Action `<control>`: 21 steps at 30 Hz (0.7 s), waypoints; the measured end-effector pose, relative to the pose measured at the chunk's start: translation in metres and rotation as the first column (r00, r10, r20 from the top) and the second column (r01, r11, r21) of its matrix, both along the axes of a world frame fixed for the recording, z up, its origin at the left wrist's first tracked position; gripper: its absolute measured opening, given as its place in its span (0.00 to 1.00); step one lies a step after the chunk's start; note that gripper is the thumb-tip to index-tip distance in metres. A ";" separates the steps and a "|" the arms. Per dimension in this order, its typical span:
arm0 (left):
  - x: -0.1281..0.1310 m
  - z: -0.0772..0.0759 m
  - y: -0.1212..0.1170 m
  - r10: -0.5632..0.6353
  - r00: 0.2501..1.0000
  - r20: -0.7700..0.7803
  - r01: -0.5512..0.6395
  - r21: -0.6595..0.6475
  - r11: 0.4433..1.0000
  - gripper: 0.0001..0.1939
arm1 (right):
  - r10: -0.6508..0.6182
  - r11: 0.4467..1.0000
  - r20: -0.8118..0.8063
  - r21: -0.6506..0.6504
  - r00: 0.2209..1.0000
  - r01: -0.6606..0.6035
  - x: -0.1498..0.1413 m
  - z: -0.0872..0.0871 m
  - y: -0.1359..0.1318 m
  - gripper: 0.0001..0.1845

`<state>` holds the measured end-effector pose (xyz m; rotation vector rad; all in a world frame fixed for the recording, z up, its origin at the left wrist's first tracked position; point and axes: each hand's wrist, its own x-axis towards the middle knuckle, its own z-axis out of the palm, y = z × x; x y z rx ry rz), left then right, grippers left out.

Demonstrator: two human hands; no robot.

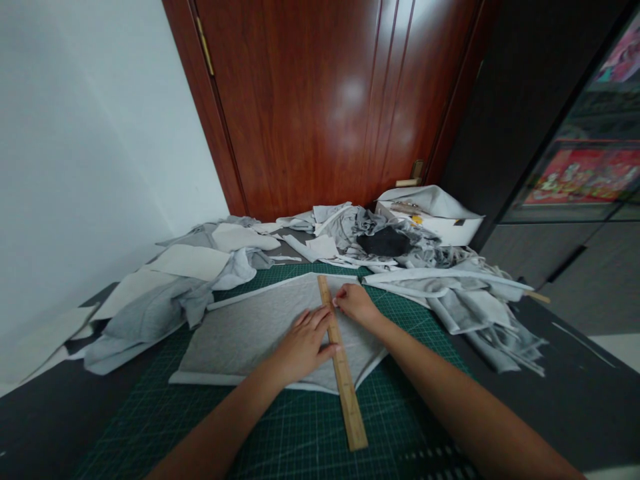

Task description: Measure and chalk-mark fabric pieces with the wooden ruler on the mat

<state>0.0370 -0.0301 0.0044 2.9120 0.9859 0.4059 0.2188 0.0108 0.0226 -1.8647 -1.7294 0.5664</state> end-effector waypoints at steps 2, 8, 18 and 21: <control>0.000 0.000 0.000 -0.001 1.000 0.007 0.001 -0.002 1.000 0.28 | 0.013 1.000 -0.007 -0.006 1.000 -0.013 0.001 0.000 -0.009 0.05; 0.000 0.000 0.001 -0.012 1.000 0.009 0.012 0.004 1.000 0.28 | 0.057 0.998 -0.018 -0.035 0.998 -0.057 0.002 0.003 -0.031 0.05; 0.001 -0.001 0.000 0.007 1.000 -0.018 -0.006 0.028 1.000 0.27 | 0.123 0.989 0.011 -0.079 0.992 -0.122 0.006 0.002 -0.063 0.05; 0.001 -0.001 0.000 0.011 0.999 -0.030 -0.010 0.033 0.999 0.28 | 0.150 0.985 0.007 -0.090 0.989 -0.149 0.007 0.000 -0.070 0.04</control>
